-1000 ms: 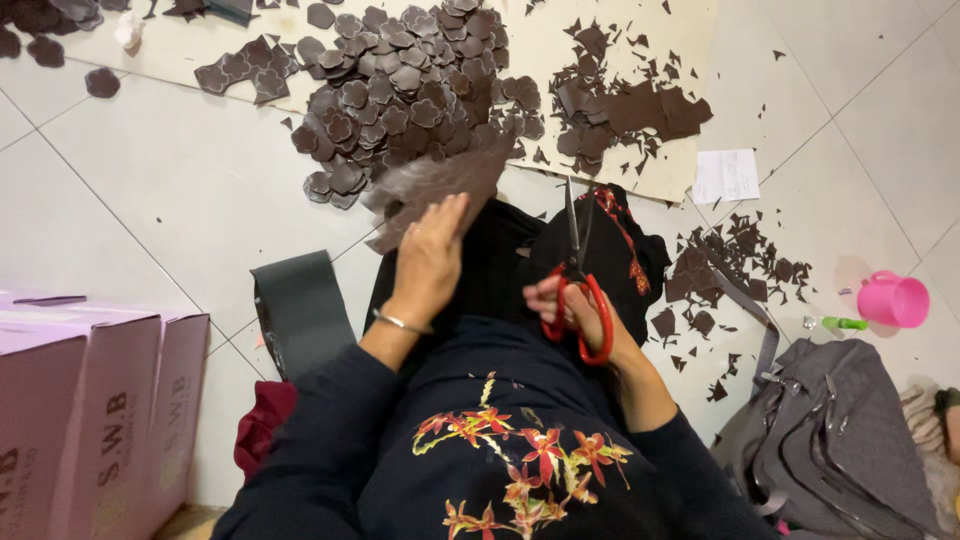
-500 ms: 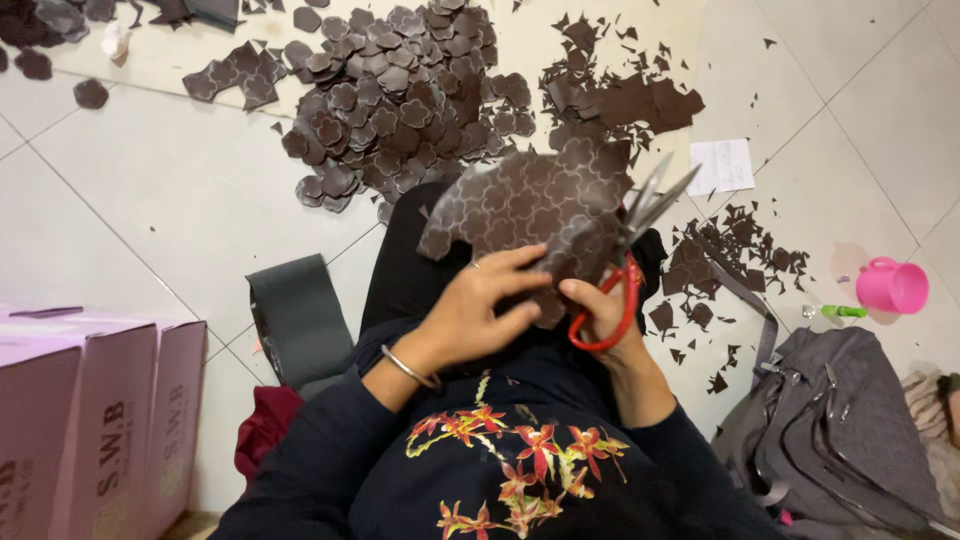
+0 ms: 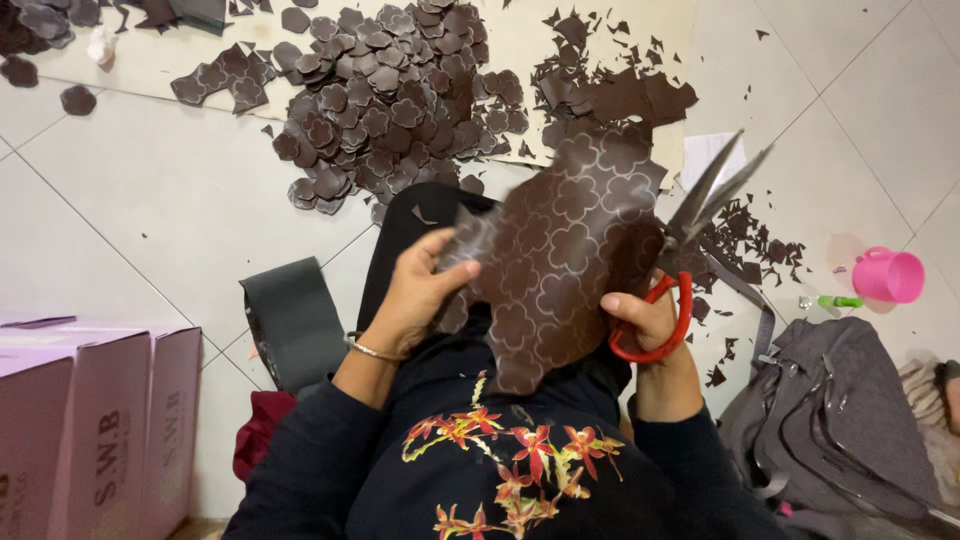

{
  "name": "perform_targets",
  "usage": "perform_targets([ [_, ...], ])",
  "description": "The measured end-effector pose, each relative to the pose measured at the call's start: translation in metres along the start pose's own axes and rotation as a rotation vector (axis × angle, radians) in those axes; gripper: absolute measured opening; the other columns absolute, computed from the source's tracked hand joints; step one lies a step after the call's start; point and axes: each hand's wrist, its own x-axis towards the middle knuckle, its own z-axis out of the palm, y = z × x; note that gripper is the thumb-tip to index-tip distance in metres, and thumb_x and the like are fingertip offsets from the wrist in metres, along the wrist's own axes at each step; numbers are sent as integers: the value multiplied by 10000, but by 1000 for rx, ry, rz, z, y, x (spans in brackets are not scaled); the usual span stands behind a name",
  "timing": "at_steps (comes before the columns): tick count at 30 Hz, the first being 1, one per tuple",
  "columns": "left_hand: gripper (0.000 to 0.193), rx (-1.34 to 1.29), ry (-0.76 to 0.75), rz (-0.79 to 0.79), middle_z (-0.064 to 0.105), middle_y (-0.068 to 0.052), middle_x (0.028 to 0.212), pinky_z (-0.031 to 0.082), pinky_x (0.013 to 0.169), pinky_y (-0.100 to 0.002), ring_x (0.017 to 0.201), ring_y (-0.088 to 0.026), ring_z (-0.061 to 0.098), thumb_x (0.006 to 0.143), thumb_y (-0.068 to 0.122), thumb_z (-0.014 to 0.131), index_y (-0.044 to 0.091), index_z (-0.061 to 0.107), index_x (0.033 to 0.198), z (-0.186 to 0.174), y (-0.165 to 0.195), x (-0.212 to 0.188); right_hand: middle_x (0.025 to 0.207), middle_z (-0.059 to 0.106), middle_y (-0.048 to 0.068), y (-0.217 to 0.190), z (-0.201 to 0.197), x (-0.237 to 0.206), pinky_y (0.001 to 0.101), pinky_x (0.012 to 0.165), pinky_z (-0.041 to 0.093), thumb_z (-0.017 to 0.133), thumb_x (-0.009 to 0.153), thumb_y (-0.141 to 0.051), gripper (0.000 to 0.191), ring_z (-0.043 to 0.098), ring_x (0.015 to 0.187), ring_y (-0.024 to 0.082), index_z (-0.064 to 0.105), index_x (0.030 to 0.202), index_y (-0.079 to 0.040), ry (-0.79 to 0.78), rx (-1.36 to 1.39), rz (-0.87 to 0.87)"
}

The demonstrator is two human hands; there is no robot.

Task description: The person sits on the floor and uses red-handled scissors to cut flower-shaped pieces from a brown patterned sheet. The cut shapes are placed into a growing pile on the floor while the remaining sheet is rotated and trimmed repeatedly.

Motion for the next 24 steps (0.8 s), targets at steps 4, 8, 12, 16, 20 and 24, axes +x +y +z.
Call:
perform_targets([
  [4,382,11,105,214,694,-40,1192,535,962,-250,1077,-98,654,890,-47,719,6,586,1244,-2,17,2,1228,665,133,-1,1,2,372,965,515,704,821,-76,588,642,1099,222,554,1370,73,40,-61,97],
  [8,282,73,105,110,725,-37,1094,561,859,-253,969,-103,672,918,5,706,26,634,1190,-21,24,7,1205,669,107,6,9,6,345,923,528,715,812,-75,552,654,1067,193,559,1323,60,137,-166,137],
  [12,241,295,216,81,734,-29,1042,539,751,-259,874,-107,644,946,137,720,55,723,1172,-55,20,28,1073,690,77,13,12,7,320,795,548,724,847,-64,423,656,911,164,626,1235,74,148,-289,91],
  [16,361,1031,612,211,674,-106,1249,513,920,-404,1044,-266,661,860,254,768,110,738,1190,-98,23,48,926,675,68,14,8,8,310,659,505,726,841,-48,331,631,757,158,659,1145,65,244,-385,161],
  [20,392,1450,664,125,422,-130,1549,366,1107,-559,1346,-445,399,813,235,773,169,745,1199,-121,24,57,898,644,43,12,1,7,297,640,488,722,847,-43,295,610,747,133,646,1120,41,264,-409,121],
  [24,461,1512,564,-78,248,-73,1647,267,1080,-711,1472,-428,247,784,217,768,249,710,1240,-117,26,64,915,681,10,13,-4,6,266,673,524,689,819,-55,287,648,770,104,644,1100,-11,260,-328,119],
])
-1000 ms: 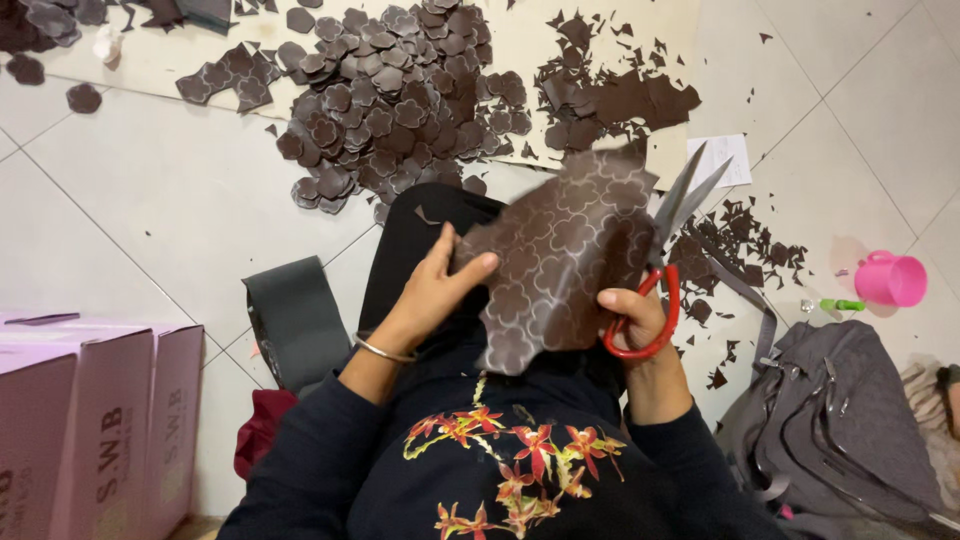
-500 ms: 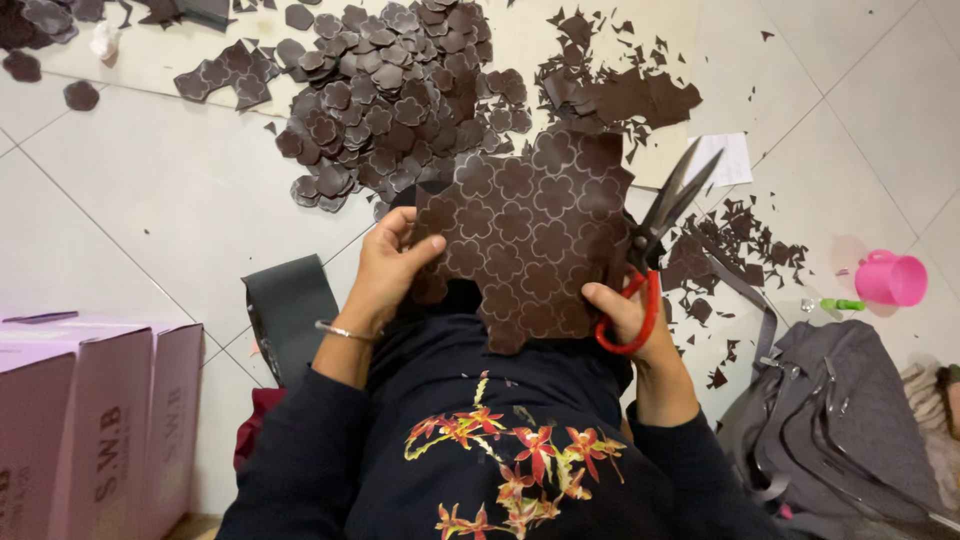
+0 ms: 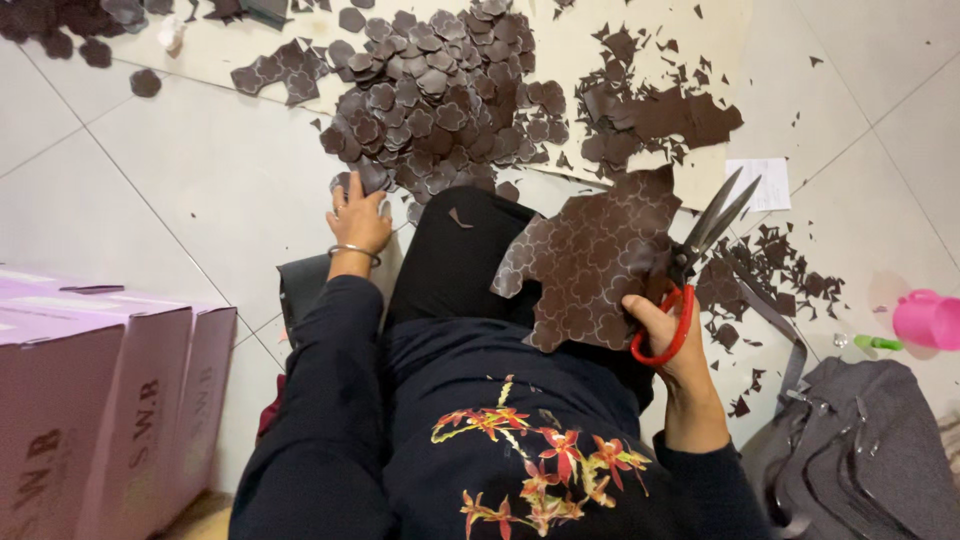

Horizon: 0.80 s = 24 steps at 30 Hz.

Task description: The person sits on the floor and uses red-handled scissors to cut flower-shaped pieces from a brown patterned sheet. The cut shapes are placed into a growing pile on the floor while the remaining sheet is rotated and trimmed repeatedly.

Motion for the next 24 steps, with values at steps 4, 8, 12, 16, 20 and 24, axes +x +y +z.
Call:
perform_targets([
  [4,440,47,-112,-56,176,-68,1675,258,1070,-744,1499,-445,196,829,236,759,233,677,1262,1,7,6,858,618,14,3,-1,-1,289,608,467,715,837,-48,245,592,721,114,629,1058,12,24,-49,11],
  [8,402,47,-61,-60,318,-79,1628,336,1027,-715,1447,-434,326,839,205,743,154,683,1234,5,7,11,816,604,51,4,-2,-2,313,561,433,734,859,-49,224,566,663,150,636,1034,53,70,-80,67],
  [12,332,-414,367,-5,727,-135,1190,558,987,-454,1107,-329,701,873,180,771,63,747,1183,-3,12,18,888,672,26,3,-2,-1,270,624,511,707,817,-43,297,632,726,112,636,1100,16,60,-29,6],
  [16,195,-1156,390,-165,766,-44,897,557,723,-251,784,-128,690,851,17,748,9,780,1044,-22,30,10,919,685,59,2,-1,1,299,643,513,693,833,-26,315,643,746,145,640,1136,38,50,5,34],
  [20,242,-1552,341,-38,717,-56,919,556,685,-226,764,-84,658,854,-57,746,1,695,1083,-47,54,-11,949,701,66,4,1,2,289,686,532,689,835,-22,320,663,781,144,647,1145,46,25,42,6],
  [24,355,-1655,328,67,707,-61,912,554,669,-234,748,-96,660,833,-65,734,33,598,1146,-60,69,-27,935,710,53,8,2,2,283,663,542,686,788,-20,358,680,760,141,626,1140,7,35,60,6],
])
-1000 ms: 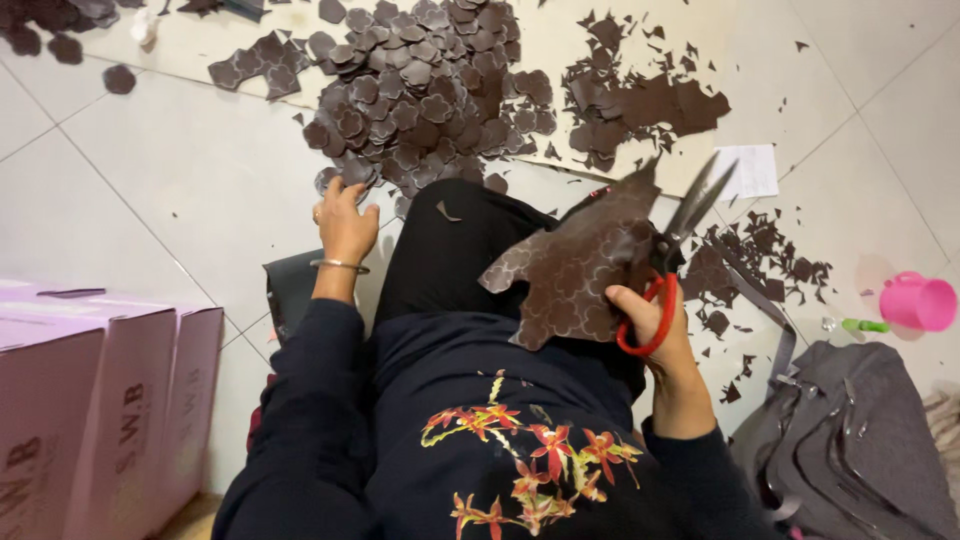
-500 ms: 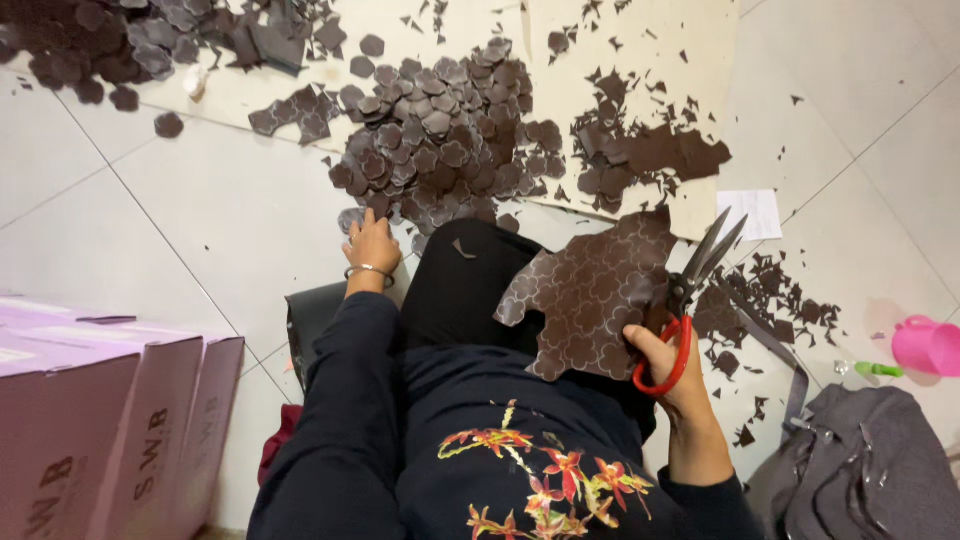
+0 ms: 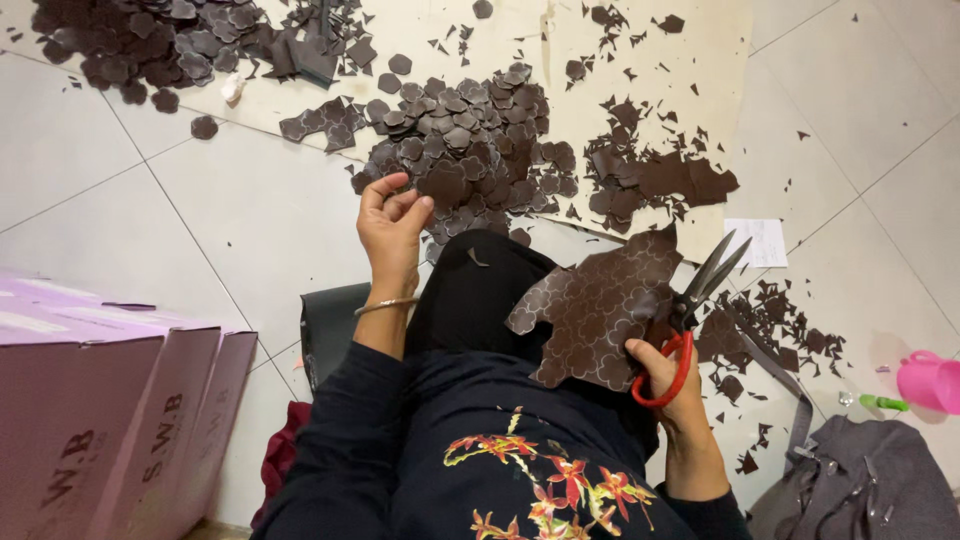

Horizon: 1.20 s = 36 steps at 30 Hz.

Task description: The person sits on the floor and uses red-handled scissors to cut flower-shaped pieces from a brown patterned sheet. The cut shapes are placed into a growing pile on the floor while the remaining sheet is rotated and trimmed repeatedly.

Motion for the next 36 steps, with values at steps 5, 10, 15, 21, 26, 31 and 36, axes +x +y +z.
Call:
perform_targets([
  [5,307,340,112,151,739,-66,911,561,687,-230,777,-103,686,825,-39,768,11,655,1105,5,-6,17,869,675,79,3,-3,1,302,615,488,715,838,-26,271,627,711,160,658,1090,53,14,-102,4],
  [10,272,407,176,230,767,-70,918,587,700,-227,781,-101,720,841,-22,779,-11,696,1100,5,-7,38,914,692,55,6,-4,4,295,655,515,703,822,-25,310,648,752,146,653,1122,36,13,-55,-10],
  [15,249,5,46,-39,728,-81,919,623,695,-244,773,-117,715,899,-10,743,-22,698,1144,12,-7,21,951,687,88,10,-3,6,323,681,515,700,829,-17,373,646,777,177,642,1193,42,15,-29,33],
  [21,252,-142,-106,-97,741,-101,954,623,679,-266,804,-153,740,906,-20,732,-31,652,1145,33,25,-14,1023,699,77,10,-9,8,305,787,574,692,764,-67,470,703,886,160,600,1218,12,-193,365,72],
  [26,265,-196,-208,-179,720,-91,996,633,705,-273,834,-141,719,915,-20,711,-4,645,1171,49,50,-42,953,651,91,13,-16,12,363,696,500,747,882,-185,421,618,812,196,609,1202,52,-83,69,125],
  [31,256,-218,-301,-277,710,-89,1029,633,717,-286,860,-155,725,913,-3,687,10,628,1162,60,62,-69,1051,656,151,8,-5,9,314,806,512,706,919,-394,526,633,922,207,614,1258,-3,-68,-536,-142],
  [36,237,-192,-377,-362,702,-93,1018,634,720,-294,845,-153,716,922,9,697,7,604,1140,70,64,-97,1345,622,144,-15,17,-4,305,910,533,615,931,-663,808,664,1071,174,484,1373,-1,-249,-44,-335],
])
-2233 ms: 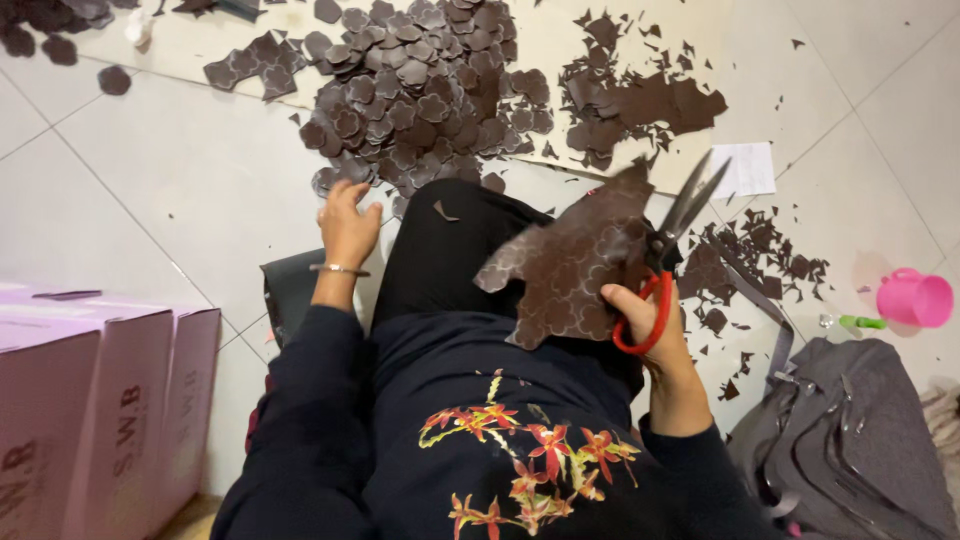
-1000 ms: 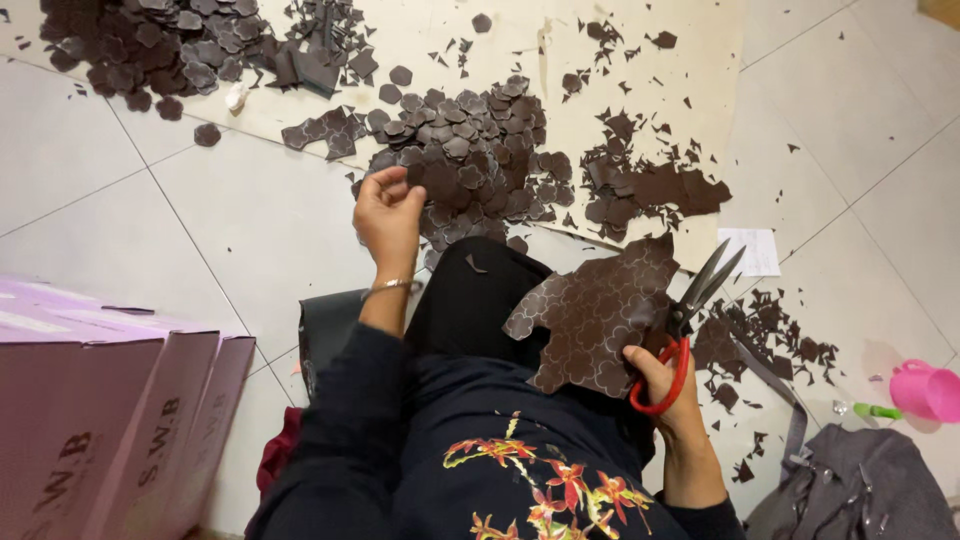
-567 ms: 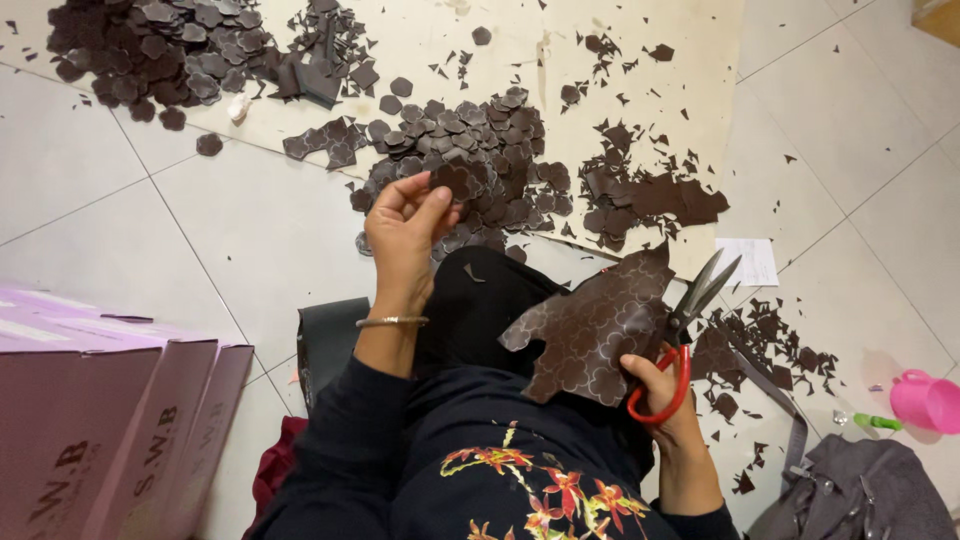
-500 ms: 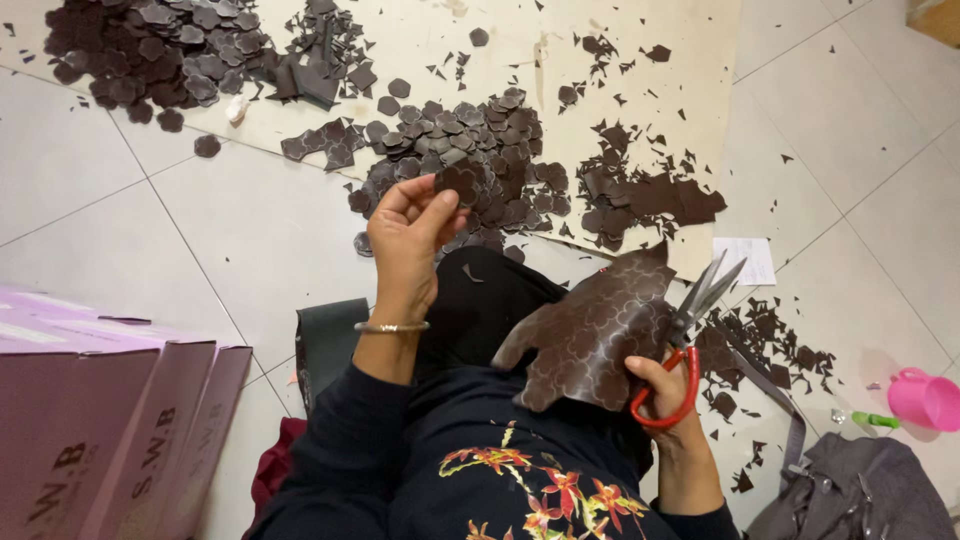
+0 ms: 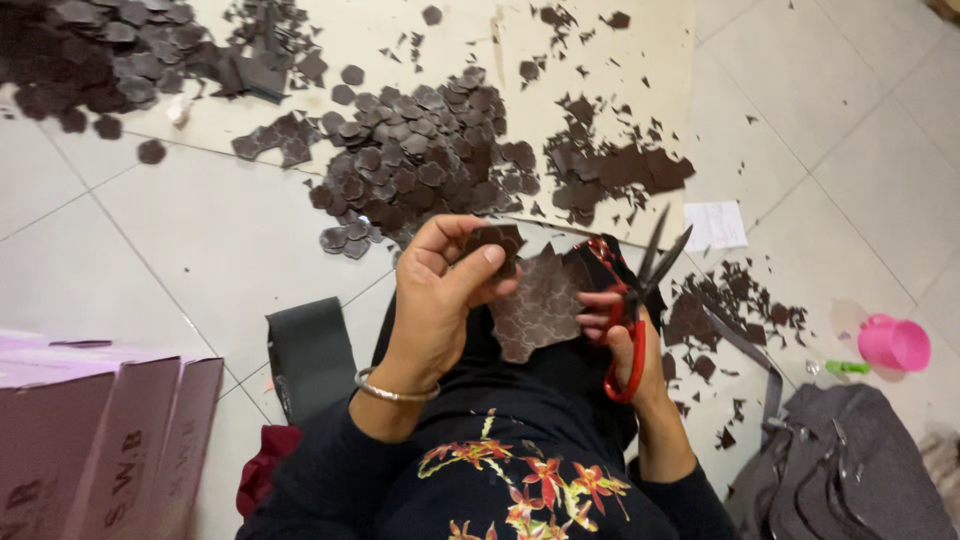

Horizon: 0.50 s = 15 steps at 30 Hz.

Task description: The person sits on the floor and uses red-handled scissors to cut flower-shaped pieces from a brown patterned sheet. The cut shapes are placed into a growing pile on the floor while the remaining sheet is rotated and trimmed repeatedly.

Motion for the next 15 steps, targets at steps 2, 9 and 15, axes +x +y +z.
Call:
perform_targets([
  [2,238,13,-29,-16,697,-86,1030,636,729,-297,871,-131,700,920,-6,708,-4,601,1133,7,-5,-7,1322,629,155,-16,10,-1,305,881,519,603,885,-751,926,663,1029,187,446,1395,7,-89,40,10],
  [9,207,61,-81,6,711,-107,1004,616,747,-270,847,-126,706,946,-23,710,-26,586,1111,19,-17,-25,1229,631,117,-66,39,-4,300,863,541,573,766,-927,1174,613,998,152,468,1413,47,-377,-27,8],
  [15,207,82,-104,34,712,-117,1011,601,748,-251,848,-120,699,955,-60,697,-32,582,1125,24,-17,-31,1048,604,75,-88,48,-2,289,807,501,525,754,-958,1199,577,905,135,532,1385,62,-433,-36,55],
])
